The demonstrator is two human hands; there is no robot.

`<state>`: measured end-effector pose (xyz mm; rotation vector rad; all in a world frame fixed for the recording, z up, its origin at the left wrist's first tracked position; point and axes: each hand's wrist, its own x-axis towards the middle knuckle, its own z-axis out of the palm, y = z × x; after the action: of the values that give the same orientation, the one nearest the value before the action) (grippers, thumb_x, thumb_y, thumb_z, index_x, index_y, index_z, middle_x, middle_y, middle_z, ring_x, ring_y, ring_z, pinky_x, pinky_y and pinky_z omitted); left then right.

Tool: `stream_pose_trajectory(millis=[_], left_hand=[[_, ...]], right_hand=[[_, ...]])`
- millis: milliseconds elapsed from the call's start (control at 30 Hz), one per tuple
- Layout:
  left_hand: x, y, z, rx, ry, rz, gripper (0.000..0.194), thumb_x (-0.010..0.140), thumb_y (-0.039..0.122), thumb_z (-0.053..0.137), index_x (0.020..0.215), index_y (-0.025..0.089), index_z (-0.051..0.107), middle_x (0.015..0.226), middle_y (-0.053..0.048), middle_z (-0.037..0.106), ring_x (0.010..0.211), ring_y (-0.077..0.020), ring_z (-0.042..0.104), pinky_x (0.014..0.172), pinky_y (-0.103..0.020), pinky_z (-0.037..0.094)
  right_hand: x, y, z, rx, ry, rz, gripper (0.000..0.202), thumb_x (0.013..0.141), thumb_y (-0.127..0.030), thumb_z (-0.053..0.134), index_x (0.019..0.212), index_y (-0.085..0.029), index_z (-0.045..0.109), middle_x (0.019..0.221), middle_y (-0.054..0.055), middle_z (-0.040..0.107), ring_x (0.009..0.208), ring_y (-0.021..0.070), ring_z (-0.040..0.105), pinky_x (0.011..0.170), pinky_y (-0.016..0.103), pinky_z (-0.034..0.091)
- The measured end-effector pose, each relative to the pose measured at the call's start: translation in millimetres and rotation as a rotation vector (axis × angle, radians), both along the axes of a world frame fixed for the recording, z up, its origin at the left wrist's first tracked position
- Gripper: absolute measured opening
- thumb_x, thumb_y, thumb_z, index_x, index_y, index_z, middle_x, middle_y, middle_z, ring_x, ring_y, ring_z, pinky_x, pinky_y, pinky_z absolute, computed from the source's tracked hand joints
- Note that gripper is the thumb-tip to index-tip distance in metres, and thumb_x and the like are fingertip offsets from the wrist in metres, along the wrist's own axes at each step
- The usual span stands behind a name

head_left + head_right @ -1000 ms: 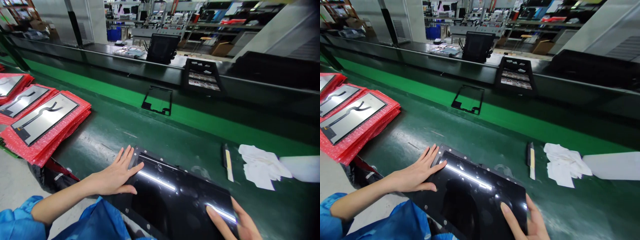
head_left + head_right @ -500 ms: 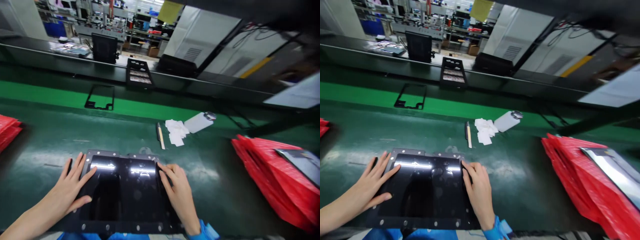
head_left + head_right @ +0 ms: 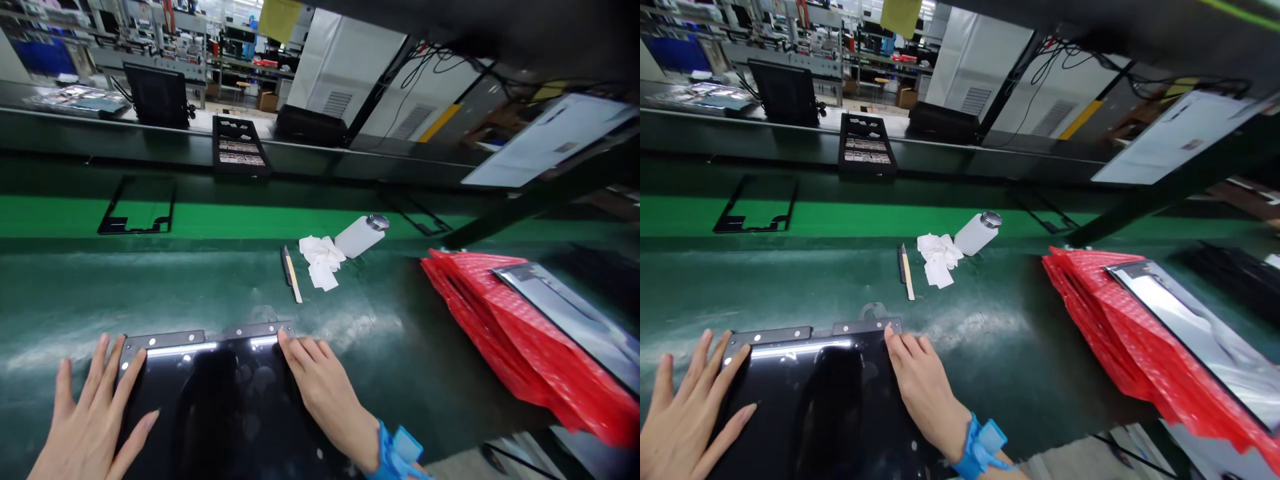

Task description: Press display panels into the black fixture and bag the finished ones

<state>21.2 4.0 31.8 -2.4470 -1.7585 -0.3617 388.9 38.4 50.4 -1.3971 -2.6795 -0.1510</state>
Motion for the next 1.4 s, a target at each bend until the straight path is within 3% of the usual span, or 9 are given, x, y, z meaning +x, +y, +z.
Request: stream_pose_trajectory(millis=[200, 367, 533, 633, 733, 867, 1100, 1267, 1400], left_hand=[[3, -3, -4.2, -0.035, 0.010, 0.006, 0.083, 0.089, 0.052, 0.042, 0.158, 0.018, 0.009, 0.164, -0.017, 0.011, 0.148, -0.0459, 0.010, 0.114, -0.069, 0.013], [4, -7, 4.7, -0.029, -0.017, 0.000, 0.077, 0.094, 0.055, 0.035, 0.158, 0.020, 0.011, 0.164, -0.014, 0.011, 0.150, -0.0410, 0.009, 0.116, -0.066, 0.012], [-4, -11, 3.7, -0.058, 0.006, 0.010, 0.075, 0.097, 0.058, 0.032, 0.158, 0.021, 0.010, 0.164, -0.012, 0.015, 0.151, -0.0348, 0.010, 0.118, -0.062, 0.011], [-8, -12, 0.9, -0.062, 0.011, 0.002, 0.073, 0.098, 0.056, 0.032, 0.158, 0.022, 0.010, 0.164, -0.012, 0.015, 0.151, -0.0331, 0.011, 0.119, -0.061, 0.014], [-12, -11, -1.8, -0.054, 0.011, -0.015, 0.074, 0.097, 0.056, 0.033, 0.158, 0.021, 0.011, 0.164, -0.012, 0.015, 0.151, -0.0334, 0.012, 0.118, -0.060, 0.014], [-14, -8, -3.0, -0.058, -0.001, -0.027, 0.074, 0.097, 0.056, 0.036, 0.158, 0.021, 0.014, 0.164, -0.013, 0.015, 0.151, -0.0349, 0.010, 0.118, -0.062, 0.014], [-4, -12, 2.4, -0.089, -0.063, -0.003, 0.071, 0.098, 0.053, 0.036, 0.158, 0.022, 0.012, 0.164, -0.012, 0.015, 0.151, -0.0334, 0.011, 0.119, -0.062, 0.011], [-7, -13, -7.3, -0.075, -0.096, -0.007, 0.070, 0.097, 0.050, 0.039, 0.158, 0.023, 0.015, 0.163, -0.010, 0.019, 0.150, -0.0341, 0.014, 0.119, -0.061, 0.011], [-8, -6, -14.1, -0.039, -0.105, -0.039, 0.068, 0.097, 0.044, 0.036, 0.158, 0.022, 0.014, 0.163, -0.011, 0.020, 0.150, -0.0363, 0.016, 0.119, -0.062, 0.014]], right_hand=[[-8, 5, -3.8, -0.039, 0.127, -0.032, 0.061, 0.092, 0.002, 0.031, 0.151, -0.011, 0.029, 0.100, 0.009, 0.064, 0.087, 0.0235, 0.054, 0.076, 0.039, 0.049], [-12, 2, 4.6, -0.064, 0.244, -0.048, 0.048, 0.096, -0.006, 0.036, 0.141, -0.017, 0.049, 0.095, 0.008, 0.061, 0.083, 0.0224, 0.053, 0.071, 0.038, 0.048], [4, -27, 14.6, -0.202, 0.551, -0.078, 0.046, 0.097, -0.008, 0.034, 0.121, -0.032, 0.066, 0.090, 0.004, 0.054, 0.087, 0.0181, 0.053, 0.077, 0.033, 0.050], [20, -50, 18.0, -0.375, 0.757, -0.160, 0.049, 0.094, -0.005, 0.032, 0.117, -0.031, 0.068, 0.098, 0.004, 0.053, 0.096, 0.0174, 0.056, 0.083, 0.033, 0.050], [30, -65, 21.2, -0.466, 0.814, -0.251, 0.041, 0.098, -0.014, 0.036, 0.126, -0.029, 0.063, 0.100, 0.004, 0.054, 0.092, 0.0169, 0.058, 0.082, 0.034, 0.051], [29, -60, 27.5, -0.477, 0.751, -0.259, 0.038, 0.100, -0.022, 0.041, 0.135, -0.029, 0.054, 0.102, 0.004, 0.056, 0.087, 0.0164, 0.060, 0.076, 0.032, 0.054], [2, -4, 22.9, -0.053, 0.222, -0.073, 0.049, 0.090, -0.001, 0.041, 0.136, -0.013, 0.049, 0.102, 0.008, 0.058, 0.090, 0.0216, 0.055, 0.076, 0.036, 0.052], [-4, 2, 1.7, 0.022, 0.122, 0.019, 0.052, 0.086, 0.005, 0.039, 0.138, -0.003, 0.044, 0.103, 0.013, 0.061, 0.087, 0.0251, 0.051, 0.077, 0.043, 0.049], [-5, -1, -10.9, -0.022, 0.240, -0.014, 0.052, 0.093, 0.002, 0.035, 0.144, -0.005, 0.036, 0.101, 0.010, 0.060, 0.083, 0.0219, 0.049, 0.075, 0.037, 0.050]])
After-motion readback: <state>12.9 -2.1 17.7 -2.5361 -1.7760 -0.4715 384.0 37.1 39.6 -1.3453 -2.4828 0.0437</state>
